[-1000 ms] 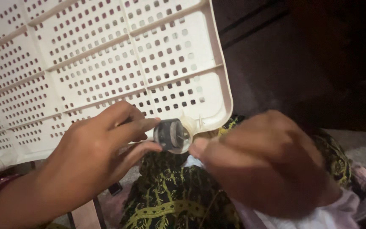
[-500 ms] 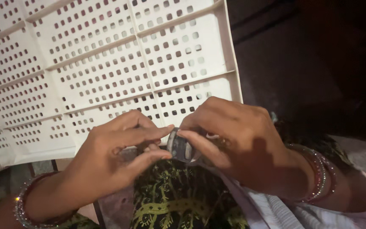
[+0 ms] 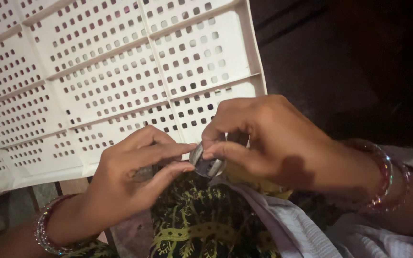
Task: The person threads a thin wire through a hole in a plastic tray and around the base of a caster wheel, twisting the wire by hand to secure the wheel back onto the tray.
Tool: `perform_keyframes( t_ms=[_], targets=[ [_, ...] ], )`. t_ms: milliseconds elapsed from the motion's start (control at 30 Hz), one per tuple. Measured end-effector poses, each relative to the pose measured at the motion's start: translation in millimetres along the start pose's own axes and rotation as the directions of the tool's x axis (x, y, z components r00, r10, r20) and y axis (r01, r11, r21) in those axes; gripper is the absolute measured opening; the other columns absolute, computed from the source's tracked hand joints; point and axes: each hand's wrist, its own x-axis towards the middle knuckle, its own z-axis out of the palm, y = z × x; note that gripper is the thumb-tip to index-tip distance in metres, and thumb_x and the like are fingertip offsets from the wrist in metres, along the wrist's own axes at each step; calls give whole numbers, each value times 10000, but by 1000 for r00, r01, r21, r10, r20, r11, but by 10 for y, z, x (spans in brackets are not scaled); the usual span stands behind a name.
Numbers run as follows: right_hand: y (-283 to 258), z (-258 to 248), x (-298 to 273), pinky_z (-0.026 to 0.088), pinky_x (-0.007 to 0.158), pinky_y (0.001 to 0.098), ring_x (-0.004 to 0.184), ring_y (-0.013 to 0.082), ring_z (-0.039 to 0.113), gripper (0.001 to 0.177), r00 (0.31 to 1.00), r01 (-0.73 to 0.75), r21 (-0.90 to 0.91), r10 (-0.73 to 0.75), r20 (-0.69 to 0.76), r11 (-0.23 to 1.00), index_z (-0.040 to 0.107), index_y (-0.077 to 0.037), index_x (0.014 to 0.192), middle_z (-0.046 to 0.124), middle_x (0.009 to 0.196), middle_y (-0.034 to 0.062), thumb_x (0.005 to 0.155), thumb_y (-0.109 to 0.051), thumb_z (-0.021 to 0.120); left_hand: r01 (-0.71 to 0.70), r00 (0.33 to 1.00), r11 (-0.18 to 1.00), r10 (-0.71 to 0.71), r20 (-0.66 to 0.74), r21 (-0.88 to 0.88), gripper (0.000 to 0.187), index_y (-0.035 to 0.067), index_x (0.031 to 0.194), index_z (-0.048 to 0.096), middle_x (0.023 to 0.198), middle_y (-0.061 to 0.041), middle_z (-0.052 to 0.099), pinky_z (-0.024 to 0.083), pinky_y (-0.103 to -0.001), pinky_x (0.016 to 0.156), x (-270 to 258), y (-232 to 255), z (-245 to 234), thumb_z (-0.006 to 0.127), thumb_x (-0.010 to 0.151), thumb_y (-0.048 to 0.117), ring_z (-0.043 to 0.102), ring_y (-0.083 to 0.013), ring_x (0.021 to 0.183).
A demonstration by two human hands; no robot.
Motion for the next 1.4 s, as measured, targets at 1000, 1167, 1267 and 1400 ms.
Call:
perform_keyframes(
  t_ms=[1000,1167,1267,1400],
  targets=[
    [203,356,-434,565,662,254,750,104,714,58,949,193,298,-101,-298,935,771,-77,972,767,908,53,941,-81,722,-547,836,737,509,207,396,348,-3,1159,754,921,-107,685,551,-328,591,149,242,-11,757,815,55,676,-197,742],
    [192,379,-493,558,550,234,657,75,714,69,961,131,416,-12,-277,900,772,-56,953,745,878,63,901,-44,728,-658,750,654,610,255,372,216,-13,1058,769,882,-88,678,539,-314,575,242,203,9,793,866,82,666,-170,736],
    [233,377,-560,567,545,215,660,91,681,58,951,108,454,42,-307,885,783,-50,924,747,867,61,902,-34,732,-742,661,568,707,250,355,157,1,1022,781,883,-74,676,546,-297,585,246,124,43,809,885,73,665,-159,758],
    [303,339,-596,574,692,239,800,90,715,62,910,238,359,-79,-406,903,762,-61,956,762,934,48,930,-37,711,-770,617,503,743,259,392,210,-30,1080,725,944,-95,683,579,-321,665,151,-84,79,775,890,46,671,-195,811]
  ],
)
